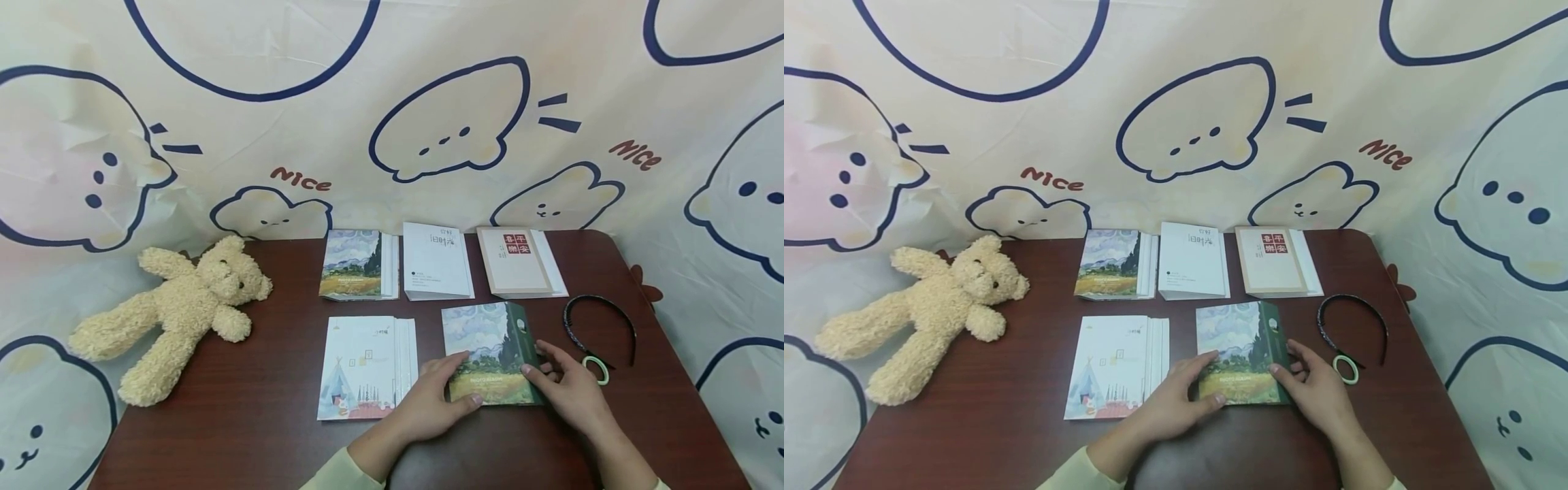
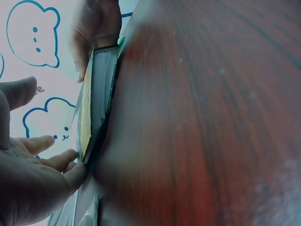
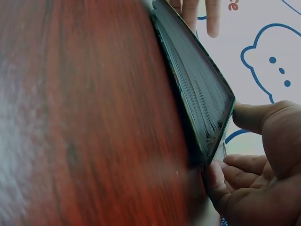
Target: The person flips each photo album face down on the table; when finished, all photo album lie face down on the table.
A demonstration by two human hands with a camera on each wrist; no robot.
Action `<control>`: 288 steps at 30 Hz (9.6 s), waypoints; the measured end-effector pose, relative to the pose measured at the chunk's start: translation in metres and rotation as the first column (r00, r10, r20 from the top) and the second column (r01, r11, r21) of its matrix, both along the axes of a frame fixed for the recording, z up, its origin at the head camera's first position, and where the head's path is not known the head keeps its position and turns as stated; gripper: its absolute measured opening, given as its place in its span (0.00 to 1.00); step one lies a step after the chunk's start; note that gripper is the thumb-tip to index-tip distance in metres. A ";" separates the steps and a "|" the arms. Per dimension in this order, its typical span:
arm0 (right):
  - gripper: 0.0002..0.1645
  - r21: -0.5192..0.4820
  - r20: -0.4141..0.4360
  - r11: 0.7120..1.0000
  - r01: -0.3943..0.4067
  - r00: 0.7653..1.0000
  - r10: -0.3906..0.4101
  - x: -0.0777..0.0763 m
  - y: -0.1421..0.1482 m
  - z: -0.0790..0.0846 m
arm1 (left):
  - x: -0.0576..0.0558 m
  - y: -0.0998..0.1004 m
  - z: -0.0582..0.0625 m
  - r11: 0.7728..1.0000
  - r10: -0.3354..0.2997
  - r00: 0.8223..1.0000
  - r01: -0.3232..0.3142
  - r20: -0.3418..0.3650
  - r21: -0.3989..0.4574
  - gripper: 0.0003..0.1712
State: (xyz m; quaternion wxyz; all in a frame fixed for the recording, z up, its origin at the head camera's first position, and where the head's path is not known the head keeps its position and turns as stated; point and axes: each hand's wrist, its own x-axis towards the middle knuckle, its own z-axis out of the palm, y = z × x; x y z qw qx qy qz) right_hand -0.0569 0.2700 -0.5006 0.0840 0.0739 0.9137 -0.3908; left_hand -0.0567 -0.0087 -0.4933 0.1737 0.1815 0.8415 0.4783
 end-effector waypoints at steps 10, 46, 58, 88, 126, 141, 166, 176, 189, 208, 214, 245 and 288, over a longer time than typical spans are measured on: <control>0.48 0.056 -0.038 0.998 -0.020 0.999 0.023 0.000 -0.003 -0.001 | -0.002 -0.003 -0.001 1.000 0.006 1.000 -0.006 0.008 0.001 0.42; 0.31 -0.036 -0.366 0.996 -0.075 0.929 0.057 -0.006 -0.060 0.012 | -0.013 -0.040 0.009 0.963 0.058 0.993 -0.083 0.102 0.256 0.39; 0.33 -0.138 -0.321 0.982 -0.132 0.944 0.082 -0.013 -0.089 0.016 | -0.019 -0.065 0.014 0.958 0.113 0.986 -0.141 0.126 0.248 0.38; 0.36 -0.178 -0.230 0.950 -0.255 0.950 0.212 -0.018 -0.168 0.013 | -0.010 -0.128 0.021 0.909 0.385 0.921 -0.389 0.054 0.148 0.37; 0.41 -0.101 -0.207 0.920 -0.378 0.913 0.352 -0.019 -0.200 -0.001 | -0.001 -0.179 0.009 0.885 0.464 0.877 -0.466 0.123 -0.016 0.43; 0.41 -0.057 -0.208 0.918 -0.392 0.904 0.373 -0.025 -0.201 0.001 | -0.001 -0.180 0.003 0.882 0.465 0.871 -0.470 0.157 -0.004 0.44; 0.41 -0.084 -0.231 0.889 -0.450 0.877 0.422 -0.029 -0.209 0.004 | -0.003 -0.194 0.022 0.888 0.442 0.893 -0.449 0.085 0.094 0.41; 0.41 -0.158 -0.216 0.873 -0.462 0.878 0.426 -0.032 -0.209 0.001 | -0.002 -0.196 0.037 0.883 0.443 0.887 -0.457 0.127 0.112 0.40; 0.41 -0.347 -0.181 0.818 -0.460 0.888 0.423 -0.035 -0.209 -0.003 | 0.000 -0.196 0.040 0.893 0.339 0.939 -0.342 0.063 0.293 0.35; 0.41 -0.519 -0.155 0.741 -0.425 0.900 0.408 -0.036 -0.212 -0.005 | -0.005 -0.202 0.043 0.927 0.217 0.976 -0.205 -0.005 0.315 0.38; 0.41 -0.608 -0.164 0.680 -0.410 0.903 0.398 -0.034 -0.218 -0.005 | -0.005 -0.201 0.044 0.921 0.209 0.978 -0.191 -0.018 0.339 0.37; 0.41 -0.713 -0.206 0.557 -0.426 0.886 0.414 -0.024 -0.229 0.022 | -0.005 -0.185 0.043 0.877 0.211 0.978 -0.191 0.005 0.440 0.37; 0.46 -0.758 -0.267 0.493 -0.428 0.892 0.364 -0.016 -0.200 0.066 | -0.001 -0.148 0.032 0.846 0.184 0.983 -0.170 0.022 0.505 0.38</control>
